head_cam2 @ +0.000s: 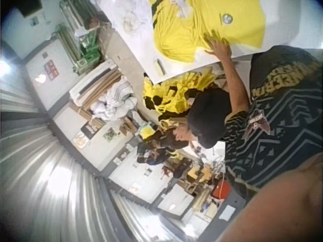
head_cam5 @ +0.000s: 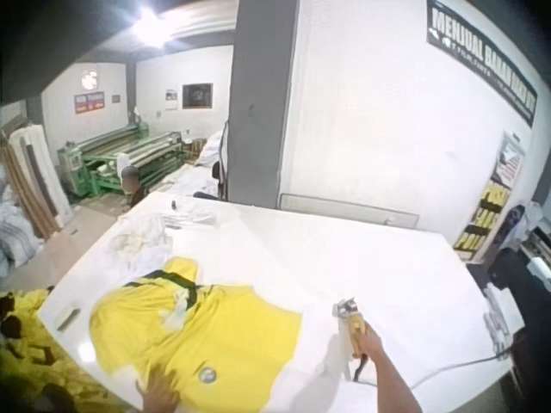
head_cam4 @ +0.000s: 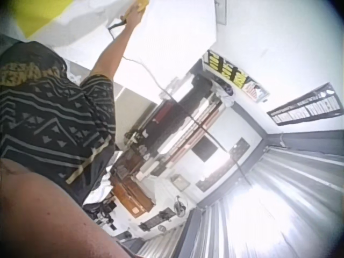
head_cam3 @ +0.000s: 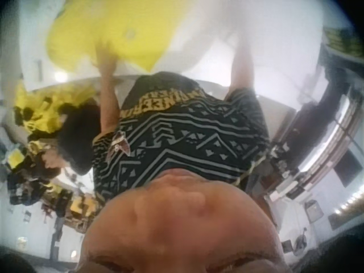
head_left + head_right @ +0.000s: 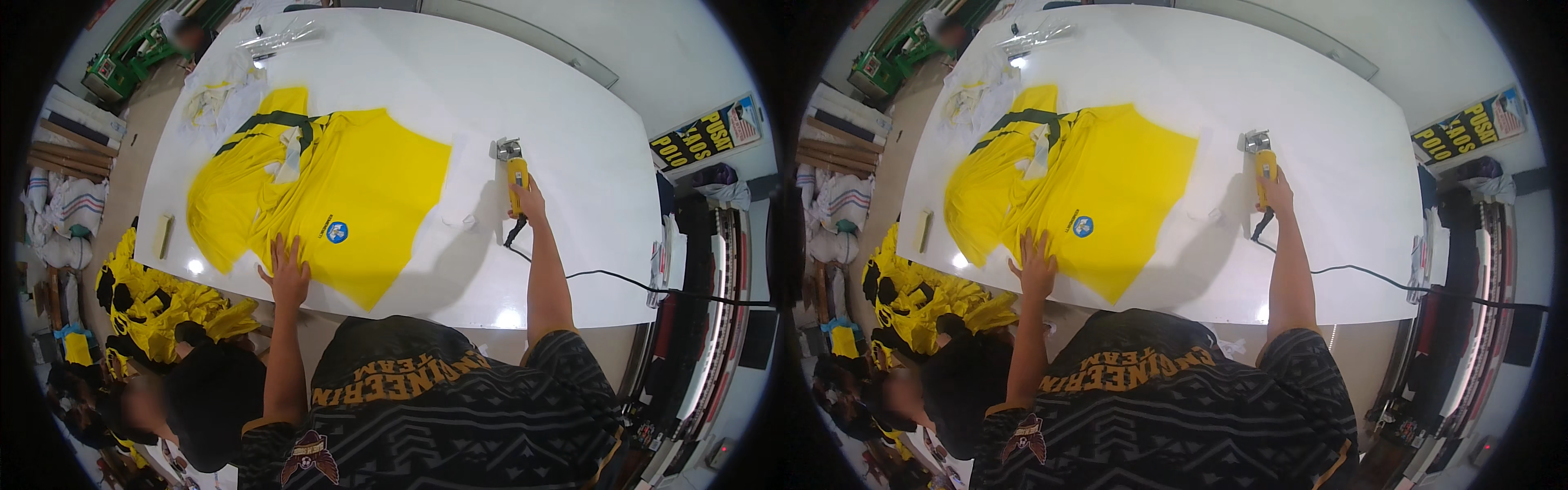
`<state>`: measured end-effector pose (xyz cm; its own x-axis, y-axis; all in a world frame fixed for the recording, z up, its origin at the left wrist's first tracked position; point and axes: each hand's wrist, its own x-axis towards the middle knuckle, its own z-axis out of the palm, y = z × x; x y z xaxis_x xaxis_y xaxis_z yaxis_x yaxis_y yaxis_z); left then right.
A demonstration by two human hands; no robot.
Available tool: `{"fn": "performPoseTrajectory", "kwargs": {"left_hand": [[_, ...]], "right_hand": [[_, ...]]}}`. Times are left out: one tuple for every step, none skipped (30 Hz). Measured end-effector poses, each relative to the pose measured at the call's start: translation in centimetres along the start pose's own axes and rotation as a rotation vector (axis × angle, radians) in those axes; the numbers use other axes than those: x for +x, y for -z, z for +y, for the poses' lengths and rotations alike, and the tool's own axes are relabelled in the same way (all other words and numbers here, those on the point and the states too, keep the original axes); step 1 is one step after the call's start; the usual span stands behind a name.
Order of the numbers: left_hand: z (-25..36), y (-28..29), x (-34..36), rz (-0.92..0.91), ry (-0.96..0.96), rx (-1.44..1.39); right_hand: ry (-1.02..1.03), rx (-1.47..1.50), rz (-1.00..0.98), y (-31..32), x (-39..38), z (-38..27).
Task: The person folds a yellow fabric strip on a white table, then uses a yellow electric cutter to trim the edges of a yellow jersey laid flat on the table. The person adjusts the jersey and continues cutting along its outline.
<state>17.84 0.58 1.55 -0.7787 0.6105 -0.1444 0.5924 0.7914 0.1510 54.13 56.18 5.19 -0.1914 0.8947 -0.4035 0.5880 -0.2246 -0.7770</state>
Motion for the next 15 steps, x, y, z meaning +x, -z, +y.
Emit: {"fn": "performPoseTrajectory", "kwargs": {"left_hand": [[0.2,-0.6,-0.6,0.049,0.034,0.024],[0.8,-0.6,-1.4,0.092,0.066,0.047],[1.6,-0.6,-2.2,0.083,0.056,0.027],[3.4,-0.2,-3.1,0.072,0.044,0.005],[5.2,0.1,-4.2,0.060,0.037,-0.015],[6.9,0.1,-5.1,-0.008,0.047,-0.030],[8.5,0.1,-5.9,-0.074,0.060,-0.046],[9.9,-0.1,-6.5,-0.138,0.073,-0.064],[11.1,-0.6,-7.0,-0.109,0.076,-0.086],[11.7,-1.9,-7.8,-0.084,0.080,-0.104],[12.4,-2.9,-8.2,-0.057,0.080,-0.127],[12.6,-3.7,-8.5,-0.042,0.079,-0.115],[13.0,-3.8,-8.8,-0.053,0.099,-0.111],[13.6,-3.8,-9.0,-0.061,0.118,-0.111],[14.0,-3.6,-9.1,-0.069,0.136,-0.111]], "right_hand": [[0.028,-0.051,0.005,0.3,-0.5,0.5],[0.051,-0.106,0.011,0.6,-1.3,0.8],[0.074,-0.161,0.017,0.8,-2.0,1.0],[0.088,-0.364,0.100,0.8,-2.7,0.9],[0.101,-0.567,0.178,0.3,-3.8,0.4],[0.118,-0.769,0.254,-0.6,-4.7,0.2],[0.245,-0.786,0.272,-1.7,-5.4,0.4],[0.374,-0.799,0.294,-2.9,-6.2,0.6],[0.505,-0.809,0.314,-4.0,-6.7,0.5],[0.616,-0.745,0.211,-5.7,-6.5,1.3],[0.726,-0.680,0.114,-7.1,-6.4,1.2],[0.762,-0.677,0.008,-8.6,-6.4,1.1],[0.800,-0.677,-0.095,-9.7,-6.6,0.6],[0.825,-0.700,-0.138,-10.5,-6.7,0.3],[0.849,-0.723,-0.178,-11.1,-6.8,0.1]]}}
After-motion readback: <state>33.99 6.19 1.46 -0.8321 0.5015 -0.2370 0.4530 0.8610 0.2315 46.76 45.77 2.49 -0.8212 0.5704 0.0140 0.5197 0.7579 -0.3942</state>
